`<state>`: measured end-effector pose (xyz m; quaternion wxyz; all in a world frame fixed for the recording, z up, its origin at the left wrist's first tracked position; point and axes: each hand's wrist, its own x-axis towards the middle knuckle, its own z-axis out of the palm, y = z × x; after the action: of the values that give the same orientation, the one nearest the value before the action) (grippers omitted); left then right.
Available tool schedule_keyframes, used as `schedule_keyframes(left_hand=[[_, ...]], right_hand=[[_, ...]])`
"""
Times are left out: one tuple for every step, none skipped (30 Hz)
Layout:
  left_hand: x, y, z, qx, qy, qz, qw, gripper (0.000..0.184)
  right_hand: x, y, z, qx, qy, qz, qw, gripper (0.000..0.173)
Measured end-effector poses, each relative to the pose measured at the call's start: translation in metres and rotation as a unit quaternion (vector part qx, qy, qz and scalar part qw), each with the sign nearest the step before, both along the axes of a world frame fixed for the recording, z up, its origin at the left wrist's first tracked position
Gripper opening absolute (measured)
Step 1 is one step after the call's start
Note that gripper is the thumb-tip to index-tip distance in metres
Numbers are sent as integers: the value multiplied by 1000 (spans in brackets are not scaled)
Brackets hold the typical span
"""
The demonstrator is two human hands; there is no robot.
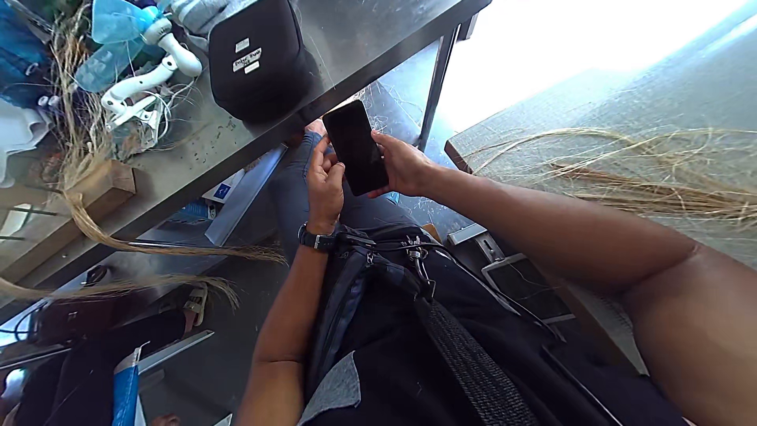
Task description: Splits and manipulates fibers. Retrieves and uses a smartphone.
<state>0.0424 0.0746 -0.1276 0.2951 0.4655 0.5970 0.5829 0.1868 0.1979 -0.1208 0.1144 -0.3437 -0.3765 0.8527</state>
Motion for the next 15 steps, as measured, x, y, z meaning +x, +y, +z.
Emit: schedule_keyframes(left_hand=[[0,0,0,-1,3,2,1000,59],[0,0,0,-1,5,5,1000,60],[0,0,0,1,4,7,1000,59],[0,-1,-1,2,4,8,1000,59],[0,-1,-2,4,3,10,1000,59],[0,0,-3,6,2,10,1000,59],[-1,0,-3,8,2,9,1000,59],[-1,-1,-3,10,1,8,1000,59],[-1,-1,-2,11,2,8,1000,58],[0,-1,-2,13,3,11,1000,58],[0,-1,-2,13,4,14,1000,57],[0,-1,-1,13,5,17,1000,57],[1,0,0,13,5,20,1000,56],[1,0,0,15,8,22,1000,55],[1,0,0,17,9,24,1000,54]], right_hand=[[0,0,0,0,3,3,1000,71],[0,0,0,0,6,6,1000,71],[0,0,0,0,7,8,1000,71],[0,0,-1,0,8,8,1000,71],[0,0,-1,1,8,8,1000,71],[0,0,-1,2,7,8,1000,71],[0,0,-1,3,8,9,1000,71],[0,-1,-1,6,7,7,1000,71],[0,-1,-2,7,9,6,1000,70],[0,0,-2,8,12,7,1000,70],[0,0,-3,11,17,8,1000,69],[0,0,-4,17,23,14,999,68],[1,0,-4,22,26,17,999,68],[1,0,-4,25,28,20,999,68],[1,0,-4,26,32,20,999,68]])
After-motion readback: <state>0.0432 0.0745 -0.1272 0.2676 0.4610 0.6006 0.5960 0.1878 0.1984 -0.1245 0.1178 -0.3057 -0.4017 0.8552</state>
